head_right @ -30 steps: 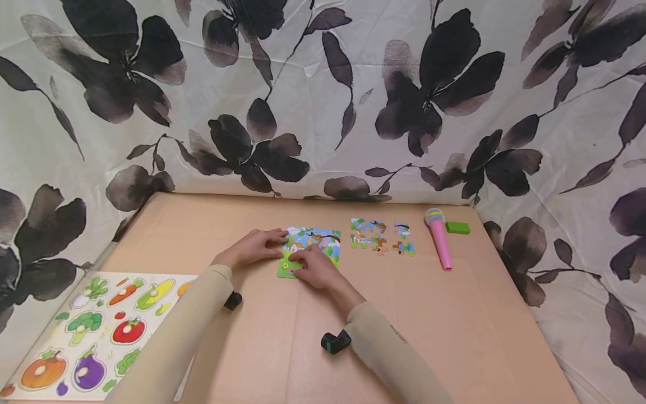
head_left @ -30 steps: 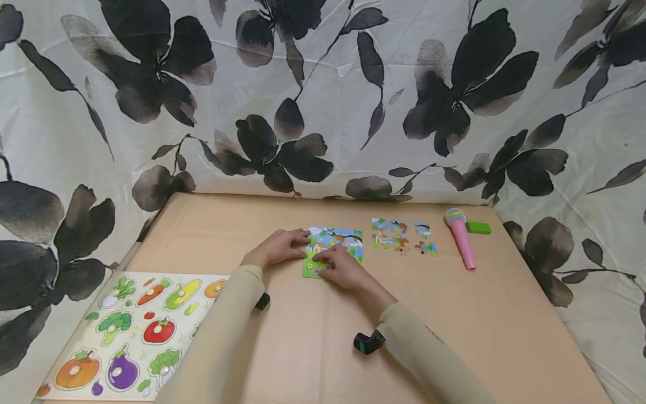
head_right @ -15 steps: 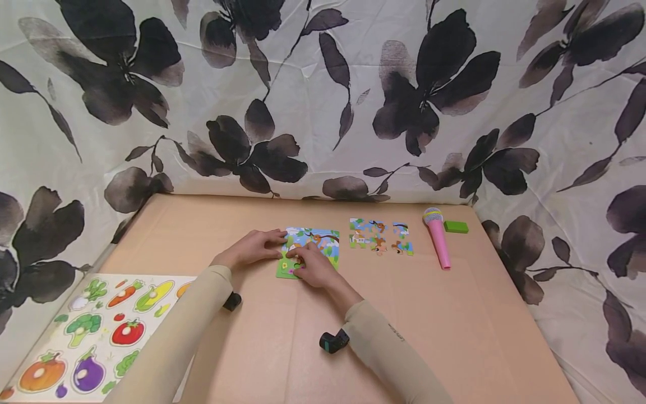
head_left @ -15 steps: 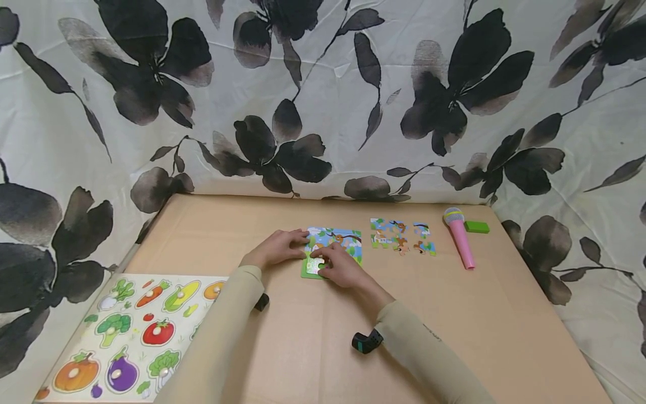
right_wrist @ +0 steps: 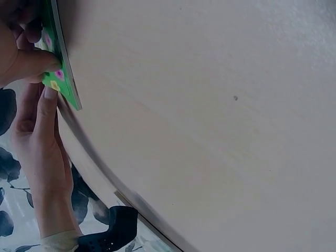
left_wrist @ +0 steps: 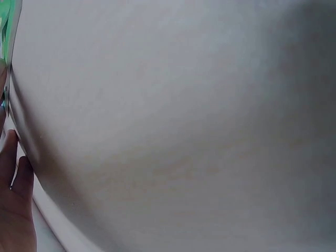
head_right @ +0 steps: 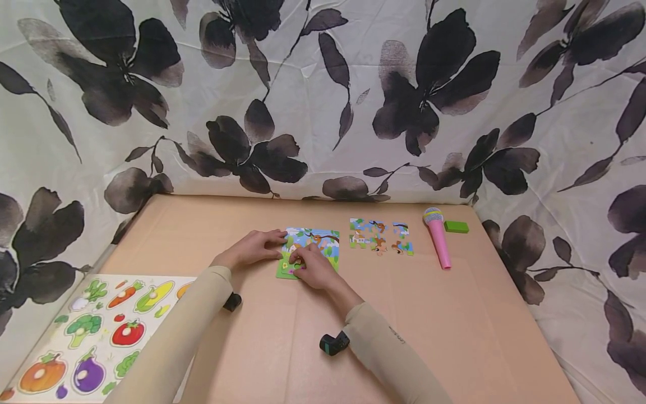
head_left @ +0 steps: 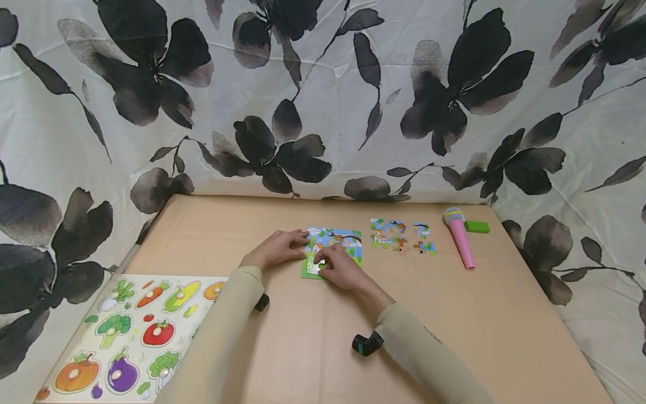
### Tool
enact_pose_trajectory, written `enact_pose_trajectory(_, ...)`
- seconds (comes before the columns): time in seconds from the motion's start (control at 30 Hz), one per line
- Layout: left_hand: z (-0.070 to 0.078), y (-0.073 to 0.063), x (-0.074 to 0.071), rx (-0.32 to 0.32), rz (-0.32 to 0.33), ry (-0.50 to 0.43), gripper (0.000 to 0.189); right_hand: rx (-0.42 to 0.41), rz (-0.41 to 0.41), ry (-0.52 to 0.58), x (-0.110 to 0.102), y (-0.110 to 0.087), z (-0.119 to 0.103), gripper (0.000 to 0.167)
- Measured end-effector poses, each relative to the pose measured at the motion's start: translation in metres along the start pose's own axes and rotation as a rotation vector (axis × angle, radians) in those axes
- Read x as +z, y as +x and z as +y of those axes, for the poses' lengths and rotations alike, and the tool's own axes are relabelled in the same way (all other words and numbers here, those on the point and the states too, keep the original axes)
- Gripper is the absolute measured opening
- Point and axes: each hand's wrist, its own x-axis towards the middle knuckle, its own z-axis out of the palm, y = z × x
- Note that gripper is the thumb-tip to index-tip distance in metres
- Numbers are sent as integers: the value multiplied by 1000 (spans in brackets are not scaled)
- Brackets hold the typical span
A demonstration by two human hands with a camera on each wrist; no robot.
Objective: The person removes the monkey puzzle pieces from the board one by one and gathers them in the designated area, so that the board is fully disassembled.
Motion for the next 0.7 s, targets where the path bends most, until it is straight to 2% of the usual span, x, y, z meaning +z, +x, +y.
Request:
enact_pose_trajectory(0.2,1,0,-1,9,1,-1,48,23,21,29,2,1,3,26)
enact_pose_trajectory(0.4,2,0,-1,5,-5,9,48,69,88,90,6,-1,2,24)
enact_pose_trajectory(0.53,1,0,-1,1,-8,18,48,76,128,97,7,-2,2,22)
enact_pose_trajectory(0.7,1,0,-1,-4,-11,21,49,62,134,89,6,-2,5,24)
